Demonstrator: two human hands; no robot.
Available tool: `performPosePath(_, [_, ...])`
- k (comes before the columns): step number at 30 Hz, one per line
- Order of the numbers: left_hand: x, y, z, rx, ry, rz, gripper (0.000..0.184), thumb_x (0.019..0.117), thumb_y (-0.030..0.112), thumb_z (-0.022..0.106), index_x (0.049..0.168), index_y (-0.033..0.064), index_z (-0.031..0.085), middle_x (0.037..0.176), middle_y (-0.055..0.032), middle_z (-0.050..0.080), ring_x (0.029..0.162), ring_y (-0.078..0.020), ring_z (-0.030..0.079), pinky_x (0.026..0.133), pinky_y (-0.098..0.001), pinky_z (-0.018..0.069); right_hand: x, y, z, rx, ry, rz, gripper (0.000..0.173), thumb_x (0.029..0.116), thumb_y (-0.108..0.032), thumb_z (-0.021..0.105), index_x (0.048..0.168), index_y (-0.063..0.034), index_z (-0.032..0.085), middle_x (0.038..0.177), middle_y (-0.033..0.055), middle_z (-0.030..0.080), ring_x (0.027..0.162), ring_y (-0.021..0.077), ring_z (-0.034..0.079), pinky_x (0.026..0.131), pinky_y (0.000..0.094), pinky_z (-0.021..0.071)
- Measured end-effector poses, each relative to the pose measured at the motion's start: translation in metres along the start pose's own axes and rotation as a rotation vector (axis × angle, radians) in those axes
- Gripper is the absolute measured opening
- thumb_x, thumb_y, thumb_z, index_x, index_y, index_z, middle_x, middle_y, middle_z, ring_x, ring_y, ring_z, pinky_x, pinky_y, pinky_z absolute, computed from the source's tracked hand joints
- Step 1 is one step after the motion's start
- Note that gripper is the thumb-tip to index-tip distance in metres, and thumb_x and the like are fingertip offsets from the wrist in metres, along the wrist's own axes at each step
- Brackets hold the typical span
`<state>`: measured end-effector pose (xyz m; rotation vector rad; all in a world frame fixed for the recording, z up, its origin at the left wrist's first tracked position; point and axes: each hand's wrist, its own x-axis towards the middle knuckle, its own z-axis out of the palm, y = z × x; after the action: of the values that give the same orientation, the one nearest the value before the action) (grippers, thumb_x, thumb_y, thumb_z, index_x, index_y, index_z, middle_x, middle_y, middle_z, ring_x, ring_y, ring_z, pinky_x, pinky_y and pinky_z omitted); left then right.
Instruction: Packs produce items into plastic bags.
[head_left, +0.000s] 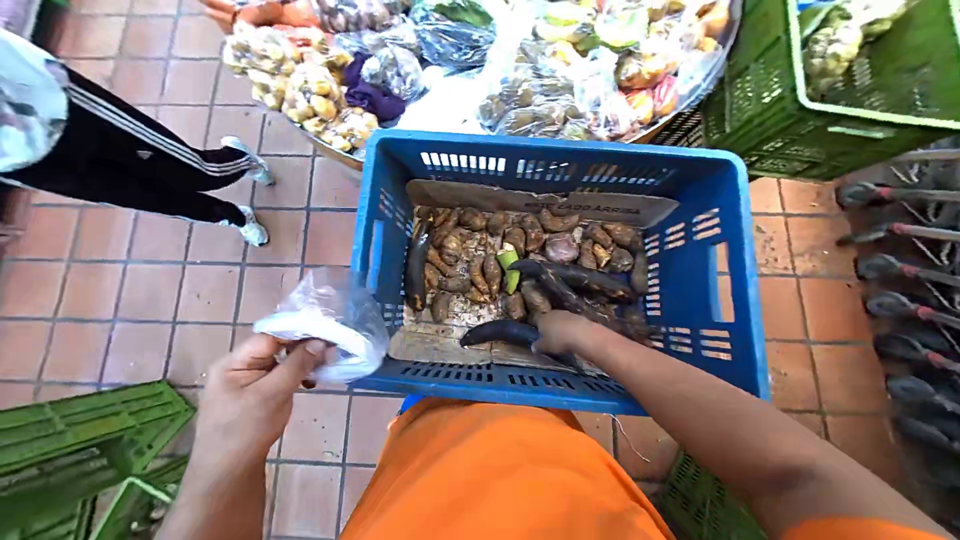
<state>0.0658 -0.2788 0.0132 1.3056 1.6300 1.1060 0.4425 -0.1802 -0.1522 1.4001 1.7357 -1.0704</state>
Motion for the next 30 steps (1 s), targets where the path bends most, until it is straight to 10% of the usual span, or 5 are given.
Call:
performPosePath(13, [-0.018,-0.010,-0.078,-0.146,0.289,-0.021,0.018,0.0923,0.009,0.060,0.107,0.0141,0.070,0.090,-0.0010,0.072,0.069,-0.0108,0.068,0.059,-0.0278,0.0592,0.021,-0.055,-0.012,-0.333,-0.087,0.055,0.064,0.0777,-0.045,0.079,0.125,-0.0044,0.066,0.124,0.0254,0.066,0.115,0.0474,0.063,0.089,0.0719,0.0494])
performPosePath(16, [-0.023,-0.024,-0.091,-0.102,0.285,-0.042,0.017,0.0917,0.008,0.062,0.106,0.0095,0.071,0.091,-0.0038,0.074,0.071,-0.0123,0.070,0.062,-0.0281,0.0603,0.028,-0.030,-0.011,-0.106,-0.035,-0.015,0.075,0.0773,-0.045,0.079,0.140,-0.0103,0.057,0.123,0.0226,0.067,0.115,0.0445,0.064,0.093,0.0703,0.0492])
performPosePath(23, [0.001,-0.033,-0.109,-0.079,0.306,-0.073,0.016,0.0928,0.007,0.059,0.104,0.0111,0.071,0.093,-0.0037,0.074,0.070,-0.0118,0.069,0.058,-0.0260,0.0587,-0.011,-0.029,-0.045,0.645,0.238,-0.093,0.068,0.0759,-0.027,0.086,0.133,-0.0087,0.056,0.114,0.0149,0.068,0.097,0.0300,0.069,0.084,0.0536,0.0585])
performPosePath(30, [0.025,-0.037,-0.094,-0.075,0.190,-0.093,0.016,0.0940,0.005,0.061,0.102,0.0106,0.073,0.094,-0.0055,0.076,0.069,-0.0135,0.069,0.056,-0.0275,0.0579,0.044,-0.190,-0.044,1.196,0.904,-0.157,0.075,0.0794,-0.017,0.081,0.144,-0.0080,0.044,0.116,0.0184,0.065,0.095,0.0308,0.069,0.077,0.0535,0.0601])
